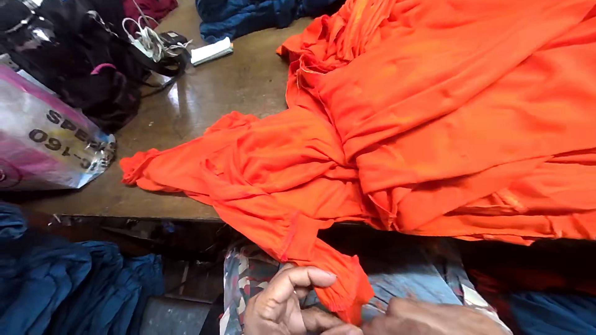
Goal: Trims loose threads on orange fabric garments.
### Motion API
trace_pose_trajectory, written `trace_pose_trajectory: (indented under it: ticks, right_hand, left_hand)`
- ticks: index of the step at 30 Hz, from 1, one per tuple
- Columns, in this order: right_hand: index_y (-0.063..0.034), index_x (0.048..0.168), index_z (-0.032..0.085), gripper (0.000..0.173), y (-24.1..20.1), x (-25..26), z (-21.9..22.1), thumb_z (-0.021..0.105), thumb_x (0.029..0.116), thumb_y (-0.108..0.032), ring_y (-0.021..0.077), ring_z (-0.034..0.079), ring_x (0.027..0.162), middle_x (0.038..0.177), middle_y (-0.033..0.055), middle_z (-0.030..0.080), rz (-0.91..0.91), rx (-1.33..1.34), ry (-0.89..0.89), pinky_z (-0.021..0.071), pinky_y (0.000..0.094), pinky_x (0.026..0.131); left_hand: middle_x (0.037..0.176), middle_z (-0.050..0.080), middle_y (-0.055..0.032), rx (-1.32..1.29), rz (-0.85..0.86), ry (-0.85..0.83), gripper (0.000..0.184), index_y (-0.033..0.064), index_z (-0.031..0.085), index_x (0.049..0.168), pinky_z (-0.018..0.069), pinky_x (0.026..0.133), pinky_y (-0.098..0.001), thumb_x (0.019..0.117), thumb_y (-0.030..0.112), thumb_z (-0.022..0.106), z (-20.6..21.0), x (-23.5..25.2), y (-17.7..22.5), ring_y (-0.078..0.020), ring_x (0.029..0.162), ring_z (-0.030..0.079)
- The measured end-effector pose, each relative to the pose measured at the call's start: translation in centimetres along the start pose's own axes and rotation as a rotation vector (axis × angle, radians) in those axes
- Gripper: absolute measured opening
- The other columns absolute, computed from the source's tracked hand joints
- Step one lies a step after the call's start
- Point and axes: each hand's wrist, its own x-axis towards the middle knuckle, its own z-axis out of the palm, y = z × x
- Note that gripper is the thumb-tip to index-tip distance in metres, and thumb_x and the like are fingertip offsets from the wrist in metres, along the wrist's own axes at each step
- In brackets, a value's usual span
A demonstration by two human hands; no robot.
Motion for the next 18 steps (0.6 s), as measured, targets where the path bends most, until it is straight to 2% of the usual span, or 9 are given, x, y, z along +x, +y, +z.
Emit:
trace_pose_trajectory:
  ticks: [1, 2, 4, 6, 13, 18]
  right_hand:
    - [0.0012, 0.119, 0.067, 0.052, 0.0, -0.2, -0.3, 0.044, 0.1082, -0.044, 0.0284, 0.066, 0.079, 0.089, 0.0192, 0.068, 0.035, -0.099, 0.045, 0.0540, 0.0410, 0.067]
    - [0.0009, 0.122, 0.066, 0.050, 0.2, -0.5, -0.6, 0.041, 0.1098, -0.040, 0.0297, 0.065, 0.079, 0.089, 0.0197, 0.067, 0.061, -0.218, 0.094, 0.0527, 0.0409, 0.067]
    - [-0.0014, 0.125, 0.066, 0.044, 0.9, -0.9, -1.0, 0.042, 0.1103, -0.035, 0.0300, 0.062, 0.076, 0.086, 0.0178, 0.065, 0.079, -0.434, 0.168, 0.0496, 0.0394, 0.065]
    - [-0.0030, 0.126, 0.067, 0.040, 1.3, -1.3, -1.0, 0.046, 0.1091, -0.032, 0.0300, 0.059, 0.072, 0.082, 0.0158, 0.062, 0.042, -0.542, 0.200, 0.0462, 0.0391, 0.061]
    - [-0.0017, 0.126, 0.067, 0.036, 1.0, -0.8, 0.3, 0.051, 0.1076, -0.028, 0.0290, 0.054, 0.068, 0.077, 0.0127, 0.058, -0.091, -0.547, 0.215, 0.0432, 0.0388, 0.060]
    - [-0.0010, 0.122, 0.069, 0.033, 0.9, 0.0, 0.7, 0.054, 0.1067, -0.026, 0.0275, 0.052, 0.065, 0.073, 0.0110, 0.057, -0.127, -0.560, 0.251, 0.0408, 0.0376, 0.057]
  left_hand:
    - [0.119, 0.066, -0.0177, -0.016, -0.013, -0.005, 0.049, -0.0121, 0.063, 0.117, 0.0670, 0.074, -0.0399, 0.0720, -0.019, 0.079, -0.1, 0.0, 0.2, -0.0225, 0.094, 0.074]
    - [0.120, 0.067, -0.0179, -0.033, -0.026, -0.014, 0.050, -0.0120, 0.063, 0.119, 0.0669, 0.074, -0.0403, 0.0718, -0.019, 0.078, -0.3, 0.0, 0.3, -0.0229, 0.095, 0.074]
    - [0.122, 0.067, -0.0187, -0.067, -0.051, -0.031, 0.055, -0.0117, 0.061, 0.122, 0.0663, 0.073, -0.0400, 0.0713, -0.020, 0.078, -0.4, 0.0, 0.5, -0.0229, 0.095, 0.074]
    - [0.124, 0.066, -0.0201, -0.095, -0.071, -0.050, 0.059, -0.0117, 0.058, 0.126, 0.0661, 0.072, -0.0400, 0.0711, -0.020, 0.078, -0.6, 0.1, 0.6, -0.0242, 0.098, 0.074]
    - [0.123, 0.066, -0.0213, -0.113, -0.127, -0.044, 0.063, -0.0130, 0.056, 0.129, 0.0649, 0.075, -0.0401, 0.0698, -0.019, 0.077, -0.5, 0.1, 0.9, -0.0252, 0.102, 0.072]
    - [0.122, 0.066, -0.0221, -0.148, -0.157, -0.038, 0.062, -0.0135, 0.056, 0.129, 0.0646, 0.076, -0.0406, 0.0708, -0.018, 0.077, -0.5, 0.1, 1.0, -0.0257, 0.101, 0.072]
